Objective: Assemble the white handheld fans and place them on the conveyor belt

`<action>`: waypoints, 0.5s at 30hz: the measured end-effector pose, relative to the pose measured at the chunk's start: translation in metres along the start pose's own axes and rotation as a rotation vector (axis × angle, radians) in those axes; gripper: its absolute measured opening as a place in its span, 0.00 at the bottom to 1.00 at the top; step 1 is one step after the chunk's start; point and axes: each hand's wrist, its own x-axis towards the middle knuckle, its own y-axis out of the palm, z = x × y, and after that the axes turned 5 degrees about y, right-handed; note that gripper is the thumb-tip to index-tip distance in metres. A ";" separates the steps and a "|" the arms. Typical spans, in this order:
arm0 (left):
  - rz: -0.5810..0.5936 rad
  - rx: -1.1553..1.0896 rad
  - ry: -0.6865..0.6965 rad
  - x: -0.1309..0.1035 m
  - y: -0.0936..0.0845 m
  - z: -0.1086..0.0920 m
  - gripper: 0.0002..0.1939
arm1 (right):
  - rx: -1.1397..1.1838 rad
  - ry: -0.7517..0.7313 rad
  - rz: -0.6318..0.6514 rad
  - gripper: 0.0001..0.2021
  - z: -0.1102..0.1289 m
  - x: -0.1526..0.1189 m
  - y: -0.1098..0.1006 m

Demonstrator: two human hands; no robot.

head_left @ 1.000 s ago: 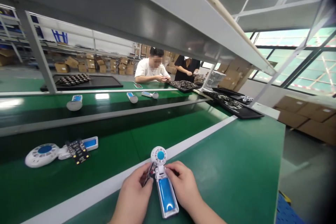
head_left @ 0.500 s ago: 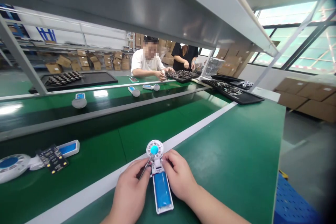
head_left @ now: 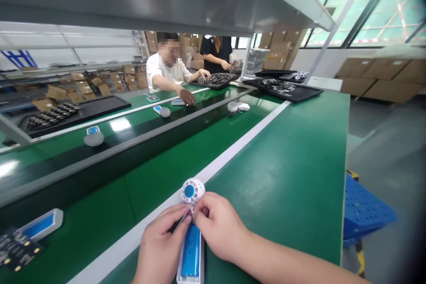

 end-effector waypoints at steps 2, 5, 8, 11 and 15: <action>-0.009 0.001 0.006 0.000 0.000 0.000 0.09 | 0.021 0.045 -0.008 0.08 0.002 -0.001 -0.001; -0.007 0.027 0.028 0.000 -0.001 0.000 0.08 | 0.043 0.074 -0.033 0.07 0.002 -0.003 0.000; 0.001 0.052 0.071 0.000 -0.002 -0.002 0.08 | 0.065 0.075 -0.035 0.08 0.000 -0.004 0.002; -0.004 0.083 0.115 -0.002 -0.001 -0.002 0.08 | 0.052 0.060 -0.077 0.08 -0.001 -0.003 0.003; -0.014 0.129 0.142 -0.004 -0.001 -0.001 0.10 | -0.116 -0.111 -0.196 0.09 -0.002 -0.004 0.006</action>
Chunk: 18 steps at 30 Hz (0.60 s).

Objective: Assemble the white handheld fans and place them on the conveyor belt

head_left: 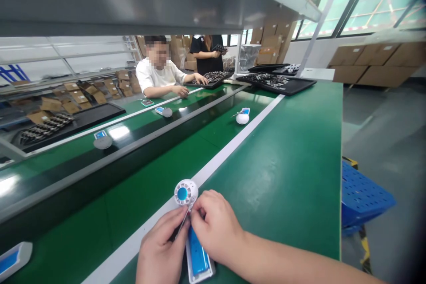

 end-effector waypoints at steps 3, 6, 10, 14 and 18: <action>-0.007 0.021 0.015 -0.001 -0.002 0.002 0.09 | -0.033 -0.054 -0.003 0.10 0.002 -0.001 0.003; 0.008 0.023 0.005 0.000 -0.005 0.002 0.09 | -0.026 -0.042 0.009 0.09 0.003 -0.003 0.004; 0.008 0.017 -0.026 0.002 -0.006 -0.002 0.09 | -0.068 -0.058 -0.003 0.08 0.002 -0.005 0.002; 0.001 -0.007 -0.063 0.004 -0.005 -0.005 0.10 | -0.095 -0.101 -0.014 0.08 -0.001 -0.006 0.001; 0.016 -0.037 -0.105 0.006 -0.006 -0.009 0.09 | -0.011 -0.087 0.000 0.08 -0.001 -0.005 0.001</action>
